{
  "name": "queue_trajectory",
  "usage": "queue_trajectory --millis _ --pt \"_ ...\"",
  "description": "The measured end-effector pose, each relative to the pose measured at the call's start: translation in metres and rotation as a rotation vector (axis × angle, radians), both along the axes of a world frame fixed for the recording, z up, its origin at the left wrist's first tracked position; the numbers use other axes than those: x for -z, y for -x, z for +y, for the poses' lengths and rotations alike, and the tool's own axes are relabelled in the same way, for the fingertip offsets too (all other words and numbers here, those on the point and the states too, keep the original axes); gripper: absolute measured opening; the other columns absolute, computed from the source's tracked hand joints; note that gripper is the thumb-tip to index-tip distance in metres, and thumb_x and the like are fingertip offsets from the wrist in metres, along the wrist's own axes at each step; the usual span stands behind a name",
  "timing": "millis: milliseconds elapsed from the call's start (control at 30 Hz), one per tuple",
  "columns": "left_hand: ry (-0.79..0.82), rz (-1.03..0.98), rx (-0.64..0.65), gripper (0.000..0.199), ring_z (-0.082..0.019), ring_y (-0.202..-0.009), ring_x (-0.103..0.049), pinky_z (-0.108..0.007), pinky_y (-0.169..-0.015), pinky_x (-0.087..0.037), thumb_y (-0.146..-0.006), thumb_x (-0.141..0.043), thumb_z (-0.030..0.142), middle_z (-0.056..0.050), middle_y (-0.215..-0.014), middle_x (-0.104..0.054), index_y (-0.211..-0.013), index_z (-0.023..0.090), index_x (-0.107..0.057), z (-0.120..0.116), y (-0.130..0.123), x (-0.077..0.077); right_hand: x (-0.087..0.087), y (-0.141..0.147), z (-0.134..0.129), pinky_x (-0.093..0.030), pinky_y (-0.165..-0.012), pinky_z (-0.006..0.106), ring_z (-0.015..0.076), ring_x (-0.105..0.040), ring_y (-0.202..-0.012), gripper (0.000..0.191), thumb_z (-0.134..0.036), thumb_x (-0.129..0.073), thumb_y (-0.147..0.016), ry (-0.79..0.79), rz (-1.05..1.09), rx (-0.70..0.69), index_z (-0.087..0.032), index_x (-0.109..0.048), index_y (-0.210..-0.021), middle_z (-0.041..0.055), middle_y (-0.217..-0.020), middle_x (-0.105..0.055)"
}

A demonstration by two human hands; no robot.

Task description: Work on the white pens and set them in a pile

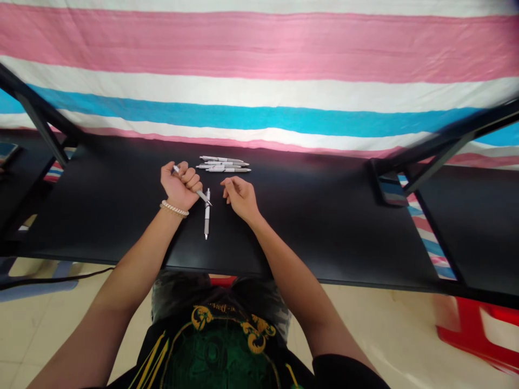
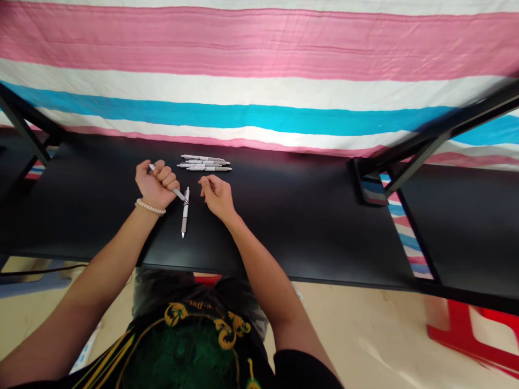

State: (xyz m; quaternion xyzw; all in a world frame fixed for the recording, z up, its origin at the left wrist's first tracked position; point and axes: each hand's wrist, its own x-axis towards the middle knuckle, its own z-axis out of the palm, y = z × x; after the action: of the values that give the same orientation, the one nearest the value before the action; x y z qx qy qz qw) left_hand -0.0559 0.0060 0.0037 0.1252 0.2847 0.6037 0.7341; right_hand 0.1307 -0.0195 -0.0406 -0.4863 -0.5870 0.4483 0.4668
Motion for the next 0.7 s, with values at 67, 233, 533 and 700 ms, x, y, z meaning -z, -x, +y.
queue_trajectory --millis 67,233,533,700 --pt "-0.006 -0.01 -0.006 0.05 -0.008 -0.035 -0.017 -0.026 -0.035 -0.015 -0.1 -0.035 0.051 0.007 -0.048 -0.016 -0.06 0.022 -0.024 0.0 0.0009 -0.0001 0.0014 -0.0005 0.0006 -0.041 -0.049 0.022 0.0103 -0.055 -0.051 0.049 -0.066 -0.05 -0.097 -0.008 -0.011 -0.004 -0.019 -0.066 -0.091 -0.0006 -0.066 -0.064" --pt "-0.014 0.016 -0.06 0.051 -0.007 -0.035 -0.018 -0.025 -0.036 -0.017 -0.099 -0.037 0.05 0.006 -0.048 -0.018 -0.059 0.021 -0.024 -0.0012 0.0018 -0.0007 0.0037 -0.0013 0.0014 -0.043 -0.05 0.023 0.0111 -0.056 -0.053 0.049 -0.065 -0.049 -0.097 -0.02 -0.048 -0.02 -0.02 -0.067 -0.093 -0.0001 -0.068 -0.064" --pt "-0.033 0.036 -0.075 0.05 -0.007 -0.036 -0.017 -0.025 -0.036 -0.017 -0.098 -0.033 0.051 0.006 -0.049 -0.017 -0.059 0.021 -0.026 0.0015 0.0033 0.0042 0.006 -0.0007 0.0013 -0.044 -0.052 0.023 0.012 -0.058 -0.056 0.044 -0.059 -0.05 -0.099 -0.048 -0.094 -0.022 -0.02 -0.067 -0.091 0.0007 -0.069 -0.065" --pt "-0.035 0.046 -0.084 0.05 -0.007 -0.036 -0.017 -0.025 -0.036 -0.018 -0.098 -0.036 0.052 0.006 -0.049 -0.019 -0.059 0.021 -0.027 0.0004 0.0033 0.0037 0.0068 -0.0008 0.0013 -0.044 -0.052 0.023 0.0122 -0.058 -0.057 0.042 -0.058 -0.051 -0.098 -0.048 -0.124 -0.023 -0.02 -0.067 -0.091 0.0007 -0.069 -0.066"
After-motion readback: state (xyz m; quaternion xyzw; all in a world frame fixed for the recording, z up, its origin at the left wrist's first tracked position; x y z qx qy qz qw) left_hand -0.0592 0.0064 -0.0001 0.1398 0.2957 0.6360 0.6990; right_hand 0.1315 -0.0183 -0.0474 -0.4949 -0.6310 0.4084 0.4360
